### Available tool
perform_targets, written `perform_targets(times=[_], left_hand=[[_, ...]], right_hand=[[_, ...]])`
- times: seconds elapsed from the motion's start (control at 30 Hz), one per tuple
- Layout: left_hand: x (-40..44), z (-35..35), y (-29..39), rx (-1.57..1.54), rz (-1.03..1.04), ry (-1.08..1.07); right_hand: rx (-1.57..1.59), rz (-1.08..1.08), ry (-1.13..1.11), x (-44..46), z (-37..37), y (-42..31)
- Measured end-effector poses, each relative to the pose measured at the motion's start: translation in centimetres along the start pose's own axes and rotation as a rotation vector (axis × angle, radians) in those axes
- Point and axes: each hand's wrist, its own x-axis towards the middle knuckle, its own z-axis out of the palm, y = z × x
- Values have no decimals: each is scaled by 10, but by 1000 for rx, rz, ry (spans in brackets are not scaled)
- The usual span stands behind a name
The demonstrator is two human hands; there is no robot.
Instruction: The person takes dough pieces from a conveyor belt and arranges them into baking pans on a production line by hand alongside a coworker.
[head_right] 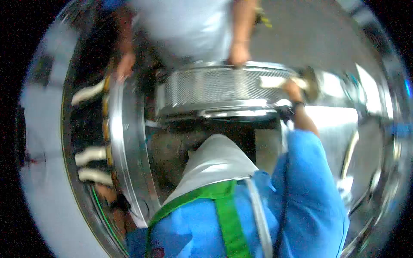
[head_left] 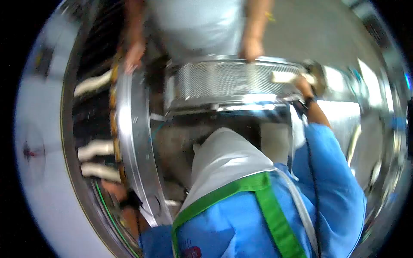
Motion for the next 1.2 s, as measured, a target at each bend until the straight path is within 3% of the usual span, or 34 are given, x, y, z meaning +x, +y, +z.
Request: perform_targets(times=[0.03, 0.07, 0.1, 0.13, 0.17, 0.2, 0.23, 0.27, 0.3, 0.33, 0.37, 0.43, 0.47, 0.53, 0.57, 0.63, 0.7, 0.77, 0.9, 0.97, 1.03, 1.1, 1.2], left_hand=[[-3, 5, 6, -29, -6, 12], [-5, 6, 9, -59, -4, 45], [20, -16, -3, -107, -13, 55], [44, -38, -15, -154, -22, 66], [43, -42, -14, -80, 20, -87], [79, -74, -34, -56, 53, -42], [82, -88, -39, -14, 91, 95], [86, -101, -44, 33, 123, 235], [62, -77, -33, 103, 152, 464], [51, -73, -35, 59, 162, 470], [35, -65, -29, 278, 178, 663], [42, -82, -41, 138, 140, 609], [47, -92, -50, 85, 130, 593], [66, -123, -72, 141, 130, 536], [72, -124, -75, 163, 131, 516], [59, -111, -72, 112, 143, 544], [58, -123, -81, 106, 208, 441], [20, -87, -55, 214, 195, 589], [7, -99, -58, -87, 202, 605], [1, -101, -56, -40, 156, 633], [6, -115, -78, -58, 251, 587], [4, -119, -84, -77, 350, 535], [-13, -105, -54, -55, 206, 593]], right_hand=[[444, 28, -61, 8, 22, -2], [436, 311, -318, 40, -17, -8], [186, 125, -322, 25, 4, 14], [81, 84, -217, 32, -14, 12], [-4, 37, -386, 29, 15, 26], [-95, -27, -153, 28, -7, 24], [-174, 27, -513, 32, 6, 28], [53, 184, -597, 44, -20, 20], [78, 114, -593, 49, -28, 20], [153, 38, -627, 59, -33, 17], [147, 32, -745, 78, -79, 1], [326, -208, -501, 72, -53, 21], [322, -214, -479, 80, -51, 25], [719, 49, -774, 101, -123, 7], [721, 49, -782, 110, -122, -4], [1504, 42, -577, 124, -135, -21], [1527, 32, -525, 155, -194, -54], [1730, -63, -345, 189, -253, -97], [2097, -136, -445, 222, -392, -196], [2275, -104, -259, 239, -437, -247], [2368, -385, -423, 260, -493, -290], [2328, -492, -475, 265, -539, -338], [2188, -665, -644, 271, -562, -429]])
